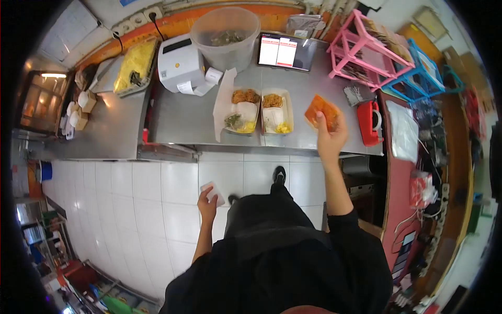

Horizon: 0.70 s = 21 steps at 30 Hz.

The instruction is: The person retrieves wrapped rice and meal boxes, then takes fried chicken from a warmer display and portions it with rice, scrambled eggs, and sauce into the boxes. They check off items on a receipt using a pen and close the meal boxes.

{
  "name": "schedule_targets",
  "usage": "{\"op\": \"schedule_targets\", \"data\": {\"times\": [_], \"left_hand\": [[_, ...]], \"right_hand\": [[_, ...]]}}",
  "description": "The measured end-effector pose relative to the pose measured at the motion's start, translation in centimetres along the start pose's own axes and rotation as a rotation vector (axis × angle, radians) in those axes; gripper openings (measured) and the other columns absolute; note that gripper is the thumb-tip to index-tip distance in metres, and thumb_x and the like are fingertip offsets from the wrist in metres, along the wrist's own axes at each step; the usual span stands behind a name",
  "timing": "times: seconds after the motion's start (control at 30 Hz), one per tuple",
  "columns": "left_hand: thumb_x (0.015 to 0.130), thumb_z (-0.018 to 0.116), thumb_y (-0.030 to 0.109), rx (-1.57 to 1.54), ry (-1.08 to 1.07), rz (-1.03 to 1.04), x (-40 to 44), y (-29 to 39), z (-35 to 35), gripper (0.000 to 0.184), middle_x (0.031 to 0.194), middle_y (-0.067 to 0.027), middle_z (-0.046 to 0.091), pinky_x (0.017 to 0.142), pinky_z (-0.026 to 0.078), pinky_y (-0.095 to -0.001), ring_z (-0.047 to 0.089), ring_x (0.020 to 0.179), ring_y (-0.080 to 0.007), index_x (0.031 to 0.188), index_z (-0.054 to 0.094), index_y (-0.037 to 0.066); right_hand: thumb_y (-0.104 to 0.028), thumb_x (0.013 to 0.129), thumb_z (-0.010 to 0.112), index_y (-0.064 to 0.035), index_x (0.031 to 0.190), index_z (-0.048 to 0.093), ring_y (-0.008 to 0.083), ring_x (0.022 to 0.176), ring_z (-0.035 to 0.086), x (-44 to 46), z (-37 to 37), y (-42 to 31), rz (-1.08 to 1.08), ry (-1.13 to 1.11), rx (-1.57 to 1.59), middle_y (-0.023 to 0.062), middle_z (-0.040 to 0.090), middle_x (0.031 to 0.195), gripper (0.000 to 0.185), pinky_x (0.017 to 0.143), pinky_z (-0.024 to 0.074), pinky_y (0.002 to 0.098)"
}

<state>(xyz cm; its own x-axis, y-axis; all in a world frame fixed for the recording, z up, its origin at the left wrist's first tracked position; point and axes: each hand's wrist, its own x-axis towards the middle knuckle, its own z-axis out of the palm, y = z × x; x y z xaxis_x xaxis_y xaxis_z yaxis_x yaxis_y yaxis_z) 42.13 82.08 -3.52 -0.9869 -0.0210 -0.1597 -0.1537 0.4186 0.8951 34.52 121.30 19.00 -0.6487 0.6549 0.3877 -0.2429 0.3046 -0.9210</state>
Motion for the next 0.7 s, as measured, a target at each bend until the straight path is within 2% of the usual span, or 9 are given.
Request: {"op": "schedule_targets", "data": {"times": [0.1, 0.2, 0.27, 0.33, 0.4, 0.47, 0.53, 0.6, 0.7], "left_hand": [[0.077, 0.062, -0.002, -0.03, 0.01, 0.058, 2.1, 3.3, 4.2, 0.036, 0.106, -0.0146, 0.061, 0.083, 0.048, -0.0347, 0.06, 0.098, -0.0263, 0.113, 0.061, 0.002], [0.079, 0.061, -0.003, -0.026, 0.061, 0.075, 3.6, 6.0, 5.6, 0.036, 0.11, -0.0146, 0.06, 0.085, 0.048, -0.0342, 0.059, 0.101, -0.0256, 0.115, 0.06, 0.002], [0.082, 0.06, -0.005, 0.015, 0.098, 0.093, 4.0, 7.1, 5.9, 0.035, 0.117, -0.0145, 0.058, 0.09, 0.047, -0.0334, 0.058, 0.106, -0.0244, 0.117, 0.058, 0.0], [0.082, 0.06, -0.004, -0.071, 0.19, 0.01, 3.9, 8.5, 6.0, 0.034, 0.111, -0.0115, 0.059, 0.086, 0.048, -0.0305, 0.057, 0.102, -0.0194, 0.116, 0.059, 0.0], [0.083, 0.059, -0.005, -0.117, 0.318, 0.067, 4.1, 11.6, 6.1, 0.032, 0.108, -0.011, 0.059, 0.081, 0.049, -0.0291, 0.057, 0.097, -0.018, 0.115, 0.06, 0.001], [0.085, 0.058, -0.004, -0.217, 0.352, 0.082, 4.3, 15.1, 6.2, 0.031, 0.11, -0.0095, 0.056, 0.083, 0.049, -0.0289, 0.056, 0.099, -0.0172, 0.115, 0.059, -0.001], [0.086, 0.058, -0.004, -0.28, 0.408, 0.129, 5.1, 18.5, 7.5, 0.032, 0.112, -0.0089, 0.054, 0.085, 0.049, -0.0298, 0.055, 0.102, -0.017, 0.117, 0.056, -0.002], [0.085, 0.058, -0.005, -0.309, 0.402, 0.192, 5.9, 22.9, 9.4, 0.033, 0.112, -0.0095, 0.053, 0.086, 0.048, -0.0302, 0.054, 0.103, -0.0176, 0.118, 0.056, -0.002], [0.085, 0.06, -0.004, -0.387, 0.32, 0.333, 7.3, 28.7, 13.4, 0.032, 0.113, -0.01, 0.053, 0.088, 0.047, -0.0309, 0.054, 0.104, -0.0187, 0.117, 0.057, -0.002]], "right_hand": [[-0.003, 0.087, 0.062, 0.0047, 0.113, 0.056, 0.0131, 0.097, 0.058, 1.3, 2.5, 5.4, -0.026, -0.073, -0.066, 0.0084, 0.061, 0.103, 0.028, 0.082, 0.0481, 0.0245], [-0.012, 0.086, 0.066, 0.0035, 0.115, 0.055, 0.0179, 0.098, 0.059, 1.5, 4.5, 8.8, 0.214, -0.228, 0.028, 0.0114, 0.061, 0.107, 0.035, 0.085, 0.0481, 0.0281], [-0.021, 0.084, 0.067, 0.0026, 0.12, 0.053, 0.0252, 0.1, 0.06, -0.2, 4.6, 11.3, -0.071, -0.431, -0.46, 0.0152, 0.062, 0.106, 0.045, 0.089, 0.047, 0.0332], [-0.029, 0.083, 0.068, 0.0007, 0.125, 0.05, 0.0324, 0.105, 0.057, -0.8, 2.2, 11.2, -0.148, -0.65, -0.655, 0.02, 0.059, 0.11, 0.055, 0.093, 0.0441, 0.0375], [-0.036, 0.081, 0.067, -0.002, 0.131, 0.046, 0.0395, 0.113, 0.051, 0.0, -3.0, 9.4, 0.0, -0.87, -0.543, 0.0256, 0.054, 0.119, 0.064, 0.099, 0.0395, 0.041], [-0.045, 0.084, 0.061, -0.0123, 0.141, 0.035, 0.0426, 0.127, 0.036, 0.7, -9.3, 10.1, 0.593, -1.301, -0.641, 0.0247, 0.041, 0.136, 0.071, 0.106, 0.0318, 0.0428], [-0.055, 0.086, 0.053, -0.0069, 0.133, 0.045, 0.0389, 0.123, 0.041, -1.4, -16.0, 13.2, 0.73, -1.476, -0.94, 0.0257, 0.041, 0.132, 0.067, 0.1, 0.0364, 0.0408], [-0.06, 0.087, 0.048, -0.0055, 0.131, 0.047, 0.0371, 0.117, 0.046, -5.7, -22.1, 16.7, 0.451, -1.449, -1.163, 0.0247, 0.051, 0.121, 0.07, 0.098, 0.0369, 0.0397], [-0.061, 0.088, 0.043, -0.0093, 0.126, 0.052, 0.0384, 0.112, 0.051, -9.8, -26.2, 22.4, 1.054, -1.024, -0.763, 0.0213, 0.059, 0.11, 0.065, 0.1, 0.0364, 0.0384]]}}
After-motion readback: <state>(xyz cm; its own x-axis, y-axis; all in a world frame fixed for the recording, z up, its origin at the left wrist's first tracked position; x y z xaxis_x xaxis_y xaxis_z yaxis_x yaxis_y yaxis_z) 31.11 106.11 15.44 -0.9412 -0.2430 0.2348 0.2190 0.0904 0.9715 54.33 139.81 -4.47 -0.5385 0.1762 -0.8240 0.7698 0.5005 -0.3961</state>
